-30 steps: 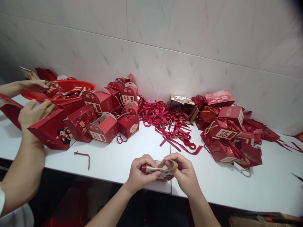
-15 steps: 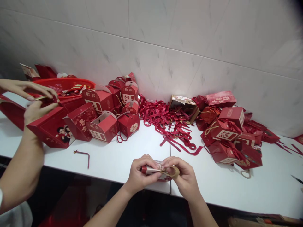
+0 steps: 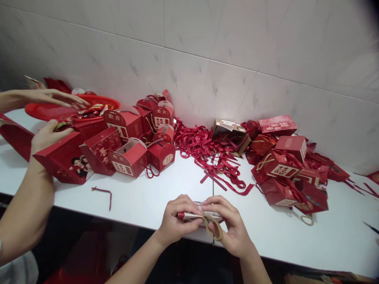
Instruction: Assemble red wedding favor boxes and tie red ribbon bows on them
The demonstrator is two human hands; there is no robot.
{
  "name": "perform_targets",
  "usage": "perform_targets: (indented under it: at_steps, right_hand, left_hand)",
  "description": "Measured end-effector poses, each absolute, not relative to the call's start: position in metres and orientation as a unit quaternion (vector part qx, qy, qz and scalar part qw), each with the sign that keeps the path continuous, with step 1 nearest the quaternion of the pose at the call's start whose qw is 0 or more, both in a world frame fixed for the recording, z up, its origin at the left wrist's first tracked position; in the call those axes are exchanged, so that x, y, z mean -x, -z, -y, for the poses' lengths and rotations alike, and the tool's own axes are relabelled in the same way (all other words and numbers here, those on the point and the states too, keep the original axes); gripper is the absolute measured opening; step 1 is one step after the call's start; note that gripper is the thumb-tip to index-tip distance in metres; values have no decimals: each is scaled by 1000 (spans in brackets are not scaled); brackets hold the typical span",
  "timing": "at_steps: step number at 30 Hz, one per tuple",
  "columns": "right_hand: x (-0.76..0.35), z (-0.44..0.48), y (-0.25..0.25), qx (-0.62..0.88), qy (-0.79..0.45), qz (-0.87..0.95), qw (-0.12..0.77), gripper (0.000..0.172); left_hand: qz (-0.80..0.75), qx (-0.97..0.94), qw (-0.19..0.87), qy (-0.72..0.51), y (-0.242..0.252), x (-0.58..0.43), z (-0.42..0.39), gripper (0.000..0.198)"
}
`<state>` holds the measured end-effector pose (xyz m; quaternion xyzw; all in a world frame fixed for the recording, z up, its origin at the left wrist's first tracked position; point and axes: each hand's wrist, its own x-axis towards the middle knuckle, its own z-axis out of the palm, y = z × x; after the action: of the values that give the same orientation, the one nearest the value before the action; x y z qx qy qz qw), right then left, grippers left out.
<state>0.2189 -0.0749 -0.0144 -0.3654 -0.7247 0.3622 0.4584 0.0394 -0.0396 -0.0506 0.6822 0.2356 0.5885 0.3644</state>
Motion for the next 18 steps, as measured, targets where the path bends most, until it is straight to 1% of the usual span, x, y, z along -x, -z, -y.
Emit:
perform_targets:
  at_steps: [4, 9, 11, 15, 17, 18]
  right_hand:
    - [-217, 74, 16, 365, -345, 732, 461, 22]
    - [-216, 76, 19, 374, -333, 717, 485, 14]
    - [-217, 77, 17, 365, -337, 722, 482, 16]
    - [-220, 78, 19, 334, -336, 745, 470, 34]
    - [-222, 77, 24, 340, -321, 745, 477, 33]
    - [-222, 77, 26, 348, -315, 741, 481, 29]
  left_hand:
    - [-234, -680, 371, -587, 50, -39, 40, 11]
    - [-242, -679, 357, -594, 50, -39, 41, 15]
    - [-246, -679, 345, -600, 50, -40, 41, 16]
    - [-263, -697, 327, -582, 49, -39, 42, 13]
    - [-281, -718, 309, -557, 46, -38, 42, 17]
    - [-289, -730, 296, -544, 43, -36, 42, 23]
